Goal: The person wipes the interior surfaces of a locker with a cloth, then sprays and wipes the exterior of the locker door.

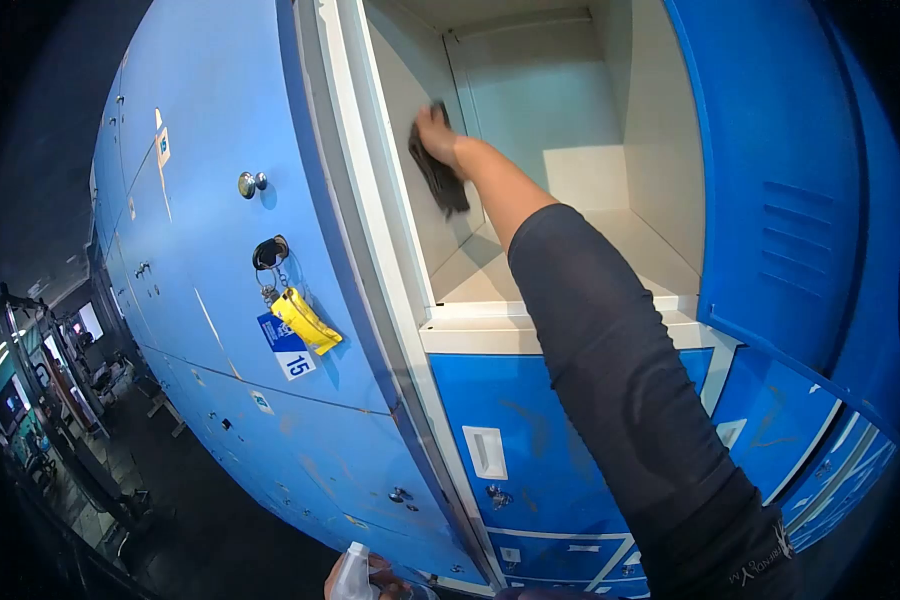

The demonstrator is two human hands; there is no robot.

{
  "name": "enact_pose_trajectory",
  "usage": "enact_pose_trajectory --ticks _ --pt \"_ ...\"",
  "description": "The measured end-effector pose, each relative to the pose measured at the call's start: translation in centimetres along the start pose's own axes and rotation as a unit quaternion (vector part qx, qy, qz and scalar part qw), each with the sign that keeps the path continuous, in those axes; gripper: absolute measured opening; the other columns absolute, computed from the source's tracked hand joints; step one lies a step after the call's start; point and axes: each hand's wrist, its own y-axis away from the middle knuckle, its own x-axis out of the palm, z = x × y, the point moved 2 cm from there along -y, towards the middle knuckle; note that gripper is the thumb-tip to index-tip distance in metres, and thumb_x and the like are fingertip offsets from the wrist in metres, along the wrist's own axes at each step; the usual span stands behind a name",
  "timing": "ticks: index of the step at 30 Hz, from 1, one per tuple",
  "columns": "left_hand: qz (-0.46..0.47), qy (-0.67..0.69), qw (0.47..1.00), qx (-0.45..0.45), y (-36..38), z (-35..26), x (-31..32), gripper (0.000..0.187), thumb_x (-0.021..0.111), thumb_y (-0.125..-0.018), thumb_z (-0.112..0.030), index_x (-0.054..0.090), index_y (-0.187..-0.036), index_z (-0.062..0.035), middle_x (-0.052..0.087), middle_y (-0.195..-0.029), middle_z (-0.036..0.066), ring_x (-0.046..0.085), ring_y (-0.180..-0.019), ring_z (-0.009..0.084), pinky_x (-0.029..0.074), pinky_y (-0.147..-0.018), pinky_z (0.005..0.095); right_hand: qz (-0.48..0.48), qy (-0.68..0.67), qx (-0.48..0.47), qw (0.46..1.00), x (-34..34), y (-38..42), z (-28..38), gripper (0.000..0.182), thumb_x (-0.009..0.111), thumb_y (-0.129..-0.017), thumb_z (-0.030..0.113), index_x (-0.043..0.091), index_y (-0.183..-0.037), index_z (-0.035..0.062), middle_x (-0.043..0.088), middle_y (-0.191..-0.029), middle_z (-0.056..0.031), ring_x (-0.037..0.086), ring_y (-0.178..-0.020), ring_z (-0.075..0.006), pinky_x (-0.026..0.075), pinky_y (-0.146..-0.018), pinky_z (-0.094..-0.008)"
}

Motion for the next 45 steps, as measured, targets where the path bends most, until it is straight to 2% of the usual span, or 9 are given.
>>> enact_pose_trajectory --ticks 5,13,15,17,20,24,28,35,45 --pt "-0.015 0.021 0.999 0.022 -1.2 1.2 -0.4 0.049 0.067 -0.078 0.002 0.047 -0.122 0.0027 0.060 -0.089 0.007 0.059 -0.081 0.0168 0.051 -0.072 0.0309 -0.105 0.025 -0.257 0.960 0.0 -0.8 10.7 0.060 0.007 -0.095 0.056 0.007 -0.149 0.0317 0.000 -0.157 -0.0035 -0.004 -0.144 -0.0321 0.003 -0.112 -0.0562" --pt "-0.042 -0.023 0.999 0.005 -2.2 2.9 -0.9 0.048 0.069 -0.079 -0.002 0.046 -0.122 0.0029 0.058 -0.086 0.007 0.058 -0.077 0.0158 0.050 -0.069 0.0293 -0.227 0.080 -0.422 0.874 -1.4 -13.3 10.8 0.068 0.014 -0.095 0.057 0.014 -0.149 0.0158 0.003 -0.155 -0.0180 0.005 -0.142 -0.0386 0.008 -0.116 -0.0437" --pt "-0.046 -0.023 0.999 -0.009 -2.2 2.7 -1.0 0.049 0.068 -0.080 -0.002 0.046 -0.123 0.0032 0.058 -0.088 0.007 0.058 -0.076 0.0158 0.050 -0.069 0.0297 -0.068 0.028 -0.248 0.966 -3.2 -10.1 8.8 0.073 0.016 -0.094 0.056 0.022 -0.146 0.0049 0.029 -0.149 -0.0166 0.024 -0.139 -0.0308 0.018 -0.113 -0.0389" --pt "-0.053 -0.020 0.998 -0.009 -2.5 2.2 -0.8 0.050 0.069 -0.080 -0.002 0.045 -0.124 0.0036 0.058 -0.089 0.007 0.058 -0.077 0.0158 0.050 -0.069 0.0300 -0.112 0.025 -0.267 0.957 -2.9 -9.9 6.4 0.062 0.013 -0.096 0.049 0.009 -0.150 0.0178 0.004 -0.156 -0.0117 0.001 -0.144 -0.0310 0.007 -0.116 -0.0441" --pt "-0.050 -0.033 0.997 0.043 -2.5 3.9 -1.2 0.052 0.069 -0.080 -0.003 0.044 -0.125 0.0038 0.058 -0.091 0.008 0.058 -0.077 0.0158 0.050 -0.070 0.0302 -0.015 0.028 -0.041 0.999 -3.3 -8.4 0.0 0.066 0.013 -0.095 0.051 0.023 -0.144 0.0082 0.021 -0.148 -0.0173 0.018 -0.139 -0.0331 0.017 -0.110 -0.0486" --pt "-0.044 -0.027 0.998 0.044 -3.2 3.3 -0.7 0.053 0.069 -0.080 -0.003 0.044 -0.126 0.0037 0.058 -0.091 0.007 0.058 -0.079 0.0160 0.051 -0.072 0.0305 0.176 0.048 0.239 0.954 -3.8 -6.6 -5.7 0.078 0.010 -0.092 0.061 0.039 -0.137 0.0026 0.043 -0.137 -0.0221 0.036 -0.131 -0.0383 0.028 -0.103 -0.0611" --pt "-0.027 -0.051 0.996 0.063 -4.0 3.0 -0.6 0.053 0.069 -0.080 -0.003 0.044 -0.126 0.0032 0.058 -0.092 0.007 0.058 -0.081 0.0158 0.051 -0.073 0.0310 0.081 0.105 0.155 0.979 -3.7 -2.4 0.3 0.081 0.014 -0.090 0.063 0.032 -0.139 0.0015 0.039 -0.140 -0.0229 0.036 -0.130 -0.0399 0.027 -0.104 -0.0598" --pt "-0.027 -0.032 0.997 0.058 -4.7 4.2 -0.7 0.051 0.070 -0.079 -0.003 0.045 -0.124 0.0031 0.057 -0.092 0.006 0.058 -0.083 0.0157 0.052 -0.073 0.0314 -0.132 -0.003 -0.249 0.959 -3.9 -5.3 11.4 0.068 0.025 -0.093 0.046 0.034 -0.140 -0.0020 0.041 -0.138 -0.0258 0.040 -0.129 -0.0360 0.031 -0.104 -0.0503" --pt "-0.092 -0.025 0.995 0.015 -4.2 5.4 -2.3 0.054 0.072 -0.078 -0.003 0.045 -0.125 0.0026 0.058 -0.090 0.007 0.059 -0.079 0.0165 0.053 -0.072 0.0312 -0.153 0.013 -0.210 0.966 -5.0 -11.2 8.4 0.066 0.027 -0.093 0.043 0.033 -0.139 -0.0049 0.041 -0.138 -0.0256 0.040 -0.129 -0.0378 0.037 -0.101 -0.0517"
